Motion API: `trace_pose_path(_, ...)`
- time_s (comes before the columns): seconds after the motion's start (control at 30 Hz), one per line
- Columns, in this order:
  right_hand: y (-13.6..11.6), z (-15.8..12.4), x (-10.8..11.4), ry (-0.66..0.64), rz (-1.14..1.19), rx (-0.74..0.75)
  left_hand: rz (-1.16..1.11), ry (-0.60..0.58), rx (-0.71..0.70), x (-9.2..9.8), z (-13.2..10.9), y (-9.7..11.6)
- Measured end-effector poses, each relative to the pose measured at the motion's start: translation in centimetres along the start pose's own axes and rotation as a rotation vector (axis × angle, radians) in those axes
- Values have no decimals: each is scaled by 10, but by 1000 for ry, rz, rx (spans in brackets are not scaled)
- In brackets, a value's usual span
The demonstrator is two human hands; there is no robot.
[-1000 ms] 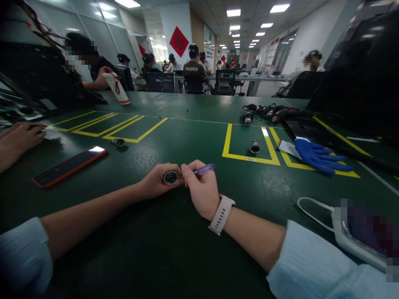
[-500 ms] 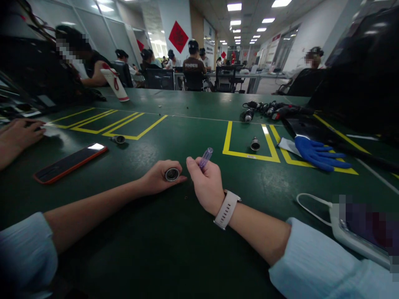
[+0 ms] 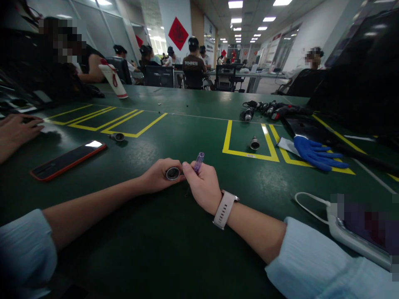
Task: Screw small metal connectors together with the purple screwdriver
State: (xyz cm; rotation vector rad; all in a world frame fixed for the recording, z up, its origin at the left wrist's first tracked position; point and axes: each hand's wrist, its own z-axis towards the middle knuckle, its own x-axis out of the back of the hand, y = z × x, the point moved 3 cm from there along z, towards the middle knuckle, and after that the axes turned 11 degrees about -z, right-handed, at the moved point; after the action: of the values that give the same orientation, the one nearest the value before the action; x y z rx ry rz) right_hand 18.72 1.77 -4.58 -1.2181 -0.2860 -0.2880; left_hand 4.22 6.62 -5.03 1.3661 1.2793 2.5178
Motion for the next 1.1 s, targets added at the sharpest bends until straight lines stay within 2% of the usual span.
trace_pose_path(0.27,1,1,-2,5,52,-91,12,-11,9,-1,0,0)
trace_pose_path(0.5,20,11,-6,64,321,-244,35,4,30,2,1,2)
trace_pose_path(0.7,14,12,-4,83,469,-177,-6,15,48,2,0,1)
trace_pose_path(0.97,14,9,-5,56,409,-68,-180,-69,93,7,-1,5)
trace_pose_path(1.1,15,9,-2,90,369,-17,-216,3,99,7,0,-1)
